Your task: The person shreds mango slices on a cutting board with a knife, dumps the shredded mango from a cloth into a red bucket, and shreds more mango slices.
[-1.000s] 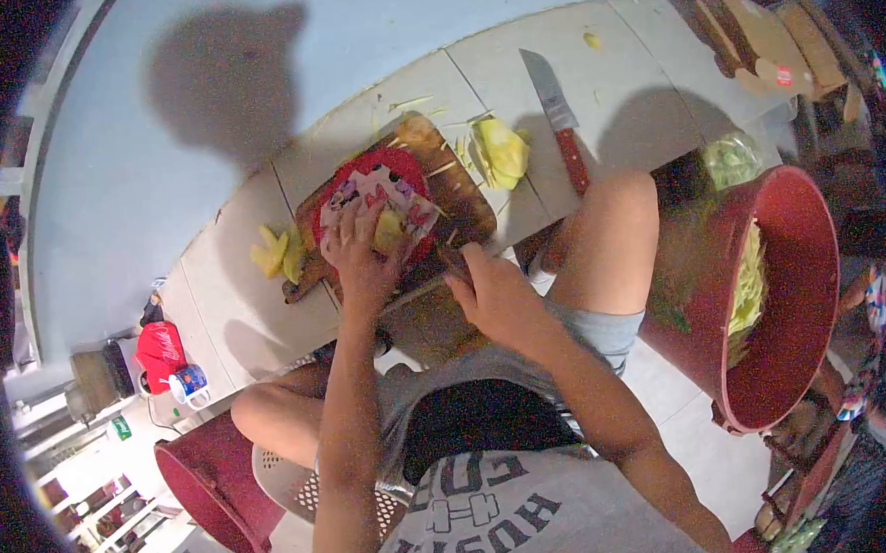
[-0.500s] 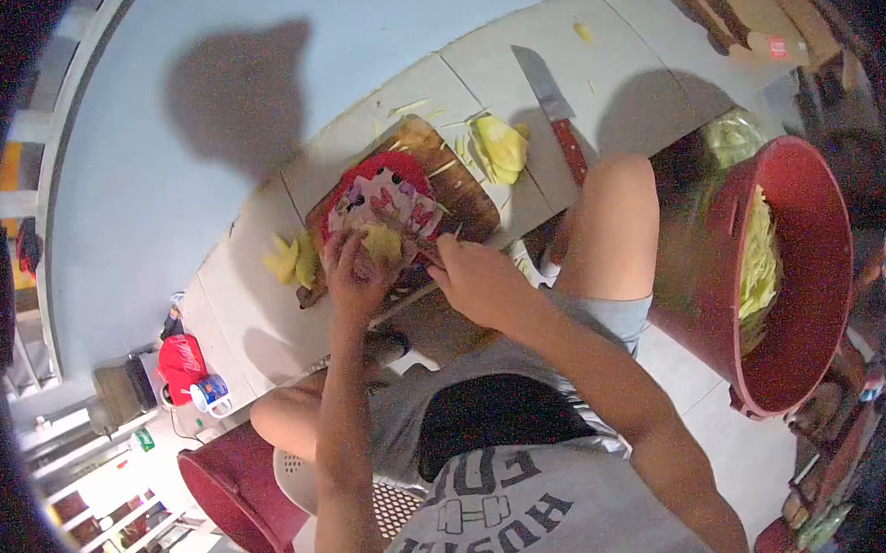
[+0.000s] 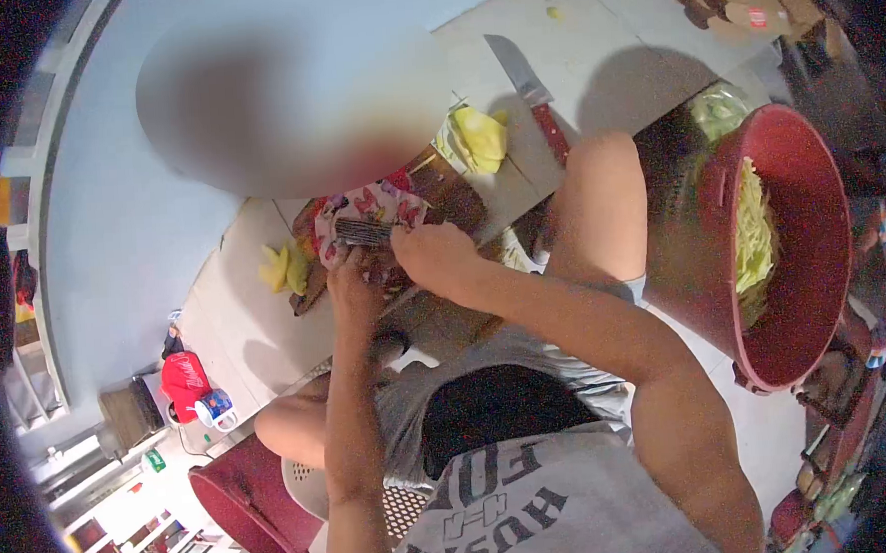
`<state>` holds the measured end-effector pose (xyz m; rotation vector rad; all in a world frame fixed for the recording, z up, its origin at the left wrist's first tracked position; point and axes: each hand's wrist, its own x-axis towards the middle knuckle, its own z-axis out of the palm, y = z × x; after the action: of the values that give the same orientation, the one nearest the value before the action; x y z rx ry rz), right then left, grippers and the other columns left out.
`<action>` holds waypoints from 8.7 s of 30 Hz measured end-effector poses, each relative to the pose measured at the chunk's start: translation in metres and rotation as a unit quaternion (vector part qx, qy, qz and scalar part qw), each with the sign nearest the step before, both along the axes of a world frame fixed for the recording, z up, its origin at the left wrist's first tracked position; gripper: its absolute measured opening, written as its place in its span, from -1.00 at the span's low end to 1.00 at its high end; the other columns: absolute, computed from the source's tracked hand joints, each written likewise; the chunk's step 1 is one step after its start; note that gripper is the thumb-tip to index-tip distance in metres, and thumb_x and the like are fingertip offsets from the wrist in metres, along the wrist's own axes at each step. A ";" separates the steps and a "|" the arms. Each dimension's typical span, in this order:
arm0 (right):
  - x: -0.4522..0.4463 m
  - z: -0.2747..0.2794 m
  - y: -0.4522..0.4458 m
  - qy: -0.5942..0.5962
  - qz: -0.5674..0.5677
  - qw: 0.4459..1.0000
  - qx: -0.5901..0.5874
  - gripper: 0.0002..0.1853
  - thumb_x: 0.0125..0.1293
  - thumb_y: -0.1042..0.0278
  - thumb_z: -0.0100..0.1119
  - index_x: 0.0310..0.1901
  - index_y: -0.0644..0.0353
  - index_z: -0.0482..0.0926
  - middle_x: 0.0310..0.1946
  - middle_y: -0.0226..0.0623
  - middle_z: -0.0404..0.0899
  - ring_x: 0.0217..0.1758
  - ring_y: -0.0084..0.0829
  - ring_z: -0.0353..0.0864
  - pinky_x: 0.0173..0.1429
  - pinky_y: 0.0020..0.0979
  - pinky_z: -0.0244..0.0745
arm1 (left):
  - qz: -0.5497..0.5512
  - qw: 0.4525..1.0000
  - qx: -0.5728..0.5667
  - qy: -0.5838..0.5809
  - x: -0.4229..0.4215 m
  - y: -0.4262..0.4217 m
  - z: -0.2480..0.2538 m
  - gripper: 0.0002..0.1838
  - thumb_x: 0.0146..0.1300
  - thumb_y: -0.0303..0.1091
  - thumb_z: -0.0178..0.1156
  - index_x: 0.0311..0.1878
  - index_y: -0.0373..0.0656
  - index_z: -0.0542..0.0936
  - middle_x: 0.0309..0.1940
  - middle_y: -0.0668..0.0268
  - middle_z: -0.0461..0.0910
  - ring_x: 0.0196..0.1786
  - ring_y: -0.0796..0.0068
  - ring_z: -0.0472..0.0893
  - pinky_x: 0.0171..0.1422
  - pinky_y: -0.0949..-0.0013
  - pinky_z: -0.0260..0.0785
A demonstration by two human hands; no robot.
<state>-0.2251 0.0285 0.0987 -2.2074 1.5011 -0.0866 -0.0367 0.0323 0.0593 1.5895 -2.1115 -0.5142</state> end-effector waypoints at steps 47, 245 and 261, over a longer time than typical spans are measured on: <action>0.023 0.028 0.028 0.007 0.000 1.000 0.006 -0.78 0.39 0.29 0.00 -0.14 0.29 0.42 -0.50 -0.01 0.68 -0.42 0.01 0.75 -0.39 0.01 0.62 | 0.022 0.998 -0.051 0.039 0.012 0.011 -0.014 -0.71 -0.01 -0.62 0.26 -0.13 -0.29 0.63 -0.15 -0.04 0.60 -0.11 -0.16 0.60 -0.05 -0.04 0.46; -0.359 0.116 0.174 0.023 -0.549 0.761 -0.345 -0.55 0.33 0.19 0.35 0.09 0.40 0.58 -0.06 -0.04 0.70 -0.06 -0.17 0.65 0.13 -0.22 0.46 | -0.022 0.690 0.175 0.702 -0.091 -0.032 0.178 -0.89 0.33 -0.52 0.26 -0.15 -0.34 0.56 -0.29 0.27 0.60 -0.29 0.53 0.60 -0.19 0.40 0.56; -0.083 0.102 0.063 -0.152 -0.168 0.967 -0.114 -0.62 0.30 0.35 0.31 0.09 0.34 0.51 -0.38 0.06 0.62 -0.36 0.02 0.63 -0.20 -0.09 0.52 | 0.324 0.939 -0.060 0.099 0.154 0.002 0.000 -0.70 0.19 -0.39 0.33 -0.02 -0.30 0.62 -0.13 0.11 0.68 -0.03 0.15 0.63 0.11 0.20 0.48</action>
<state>-0.3077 0.0912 0.2007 -1.9651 1.7350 -0.7068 0.1174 0.0347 0.0589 1.9313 -1.3301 -0.2904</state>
